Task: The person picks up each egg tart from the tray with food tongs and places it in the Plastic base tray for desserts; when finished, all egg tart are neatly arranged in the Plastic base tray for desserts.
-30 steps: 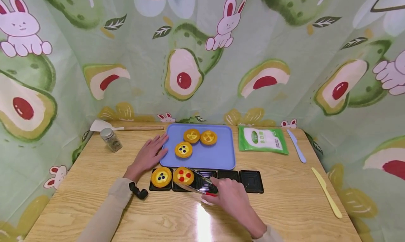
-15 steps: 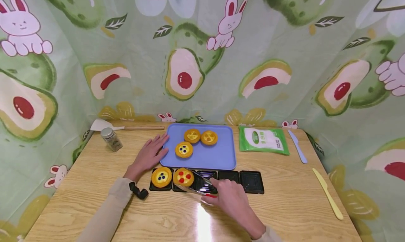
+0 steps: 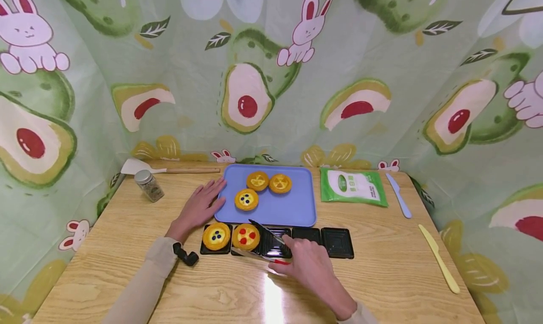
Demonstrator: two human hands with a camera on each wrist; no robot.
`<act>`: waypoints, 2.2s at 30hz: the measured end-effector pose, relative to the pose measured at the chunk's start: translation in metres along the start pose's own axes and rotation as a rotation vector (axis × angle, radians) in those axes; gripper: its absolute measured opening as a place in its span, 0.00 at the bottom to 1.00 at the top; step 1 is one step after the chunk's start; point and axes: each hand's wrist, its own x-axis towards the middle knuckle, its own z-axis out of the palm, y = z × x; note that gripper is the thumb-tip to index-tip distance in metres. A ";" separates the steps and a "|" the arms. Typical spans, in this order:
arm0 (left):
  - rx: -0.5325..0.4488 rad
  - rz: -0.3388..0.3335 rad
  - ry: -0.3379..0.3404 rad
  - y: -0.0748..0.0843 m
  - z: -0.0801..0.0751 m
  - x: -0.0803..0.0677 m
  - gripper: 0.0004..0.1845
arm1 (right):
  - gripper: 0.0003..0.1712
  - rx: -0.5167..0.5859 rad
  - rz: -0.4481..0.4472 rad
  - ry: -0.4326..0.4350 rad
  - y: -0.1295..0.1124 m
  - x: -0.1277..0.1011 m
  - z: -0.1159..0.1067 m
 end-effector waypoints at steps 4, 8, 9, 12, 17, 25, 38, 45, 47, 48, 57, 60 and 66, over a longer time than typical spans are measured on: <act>-0.005 0.004 0.001 0.000 0.001 0.000 0.35 | 0.39 0.039 0.043 0.002 0.000 -0.002 -0.005; -0.007 0.014 0.011 0.000 0.001 0.000 0.35 | 0.35 0.066 0.071 0.022 0.002 -0.001 -0.011; -0.006 0.013 0.011 0.000 0.001 0.000 0.35 | 0.35 0.068 0.076 0.027 0.002 -0.001 -0.012; -0.004 0.009 0.009 0.000 0.000 0.000 0.35 | 0.34 0.088 0.096 0.040 0.005 0.001 -0.017; -0.012 0.006 -0.004 0.001 -0.001 0.001 0.35 | 0.35 0.111 0.131 0.059 0.015 0.006 -0.022; -0.007 -0.010 -0.018 0.000 -0.002 0.002 0.35 | 0.41 0.080 0.122 0.185 0.039 0.015 -0.025; -0.005 -0.024 -0.028 0.000 0.000 -0.001 0.35 | 0.37 0.107 0.182 0.182 0.068 0.038 -0.019; -0.012 -0.020 -0.022 0.001 0.000 0.000 0.35 | 0.38 0.110 0.228 0.128 0.085 0.054 -0.016; -0.011 -0.020 -0.019 0.001 0.000 0.000 0.35 | 0.38 0.114 0.237 0.115 0.088 0.058 -0.015; -0.009 -0.020 -0.018 0.001 0.000 0.000 0.35 | 0.38 0.118 0.242 0.108 0.089 0.060 -0.015; -0.005 0.000 0.007 0.001 0.000 0.000 0.35 | 0.36 0.124 0.243 0.052 0.094 0.080 -0.011; -0.007 0.001 0.005 0.001 0.000 -0.001 0.35 | 0.35 0.121 0.236 0.037 0.094 0.086 -0.007; -0.005 -0.014 -0.024 0.001 -0.001 -0.001 0.35 | 0.35 0.102 0.246 0.010 0.091 0.094 -0.002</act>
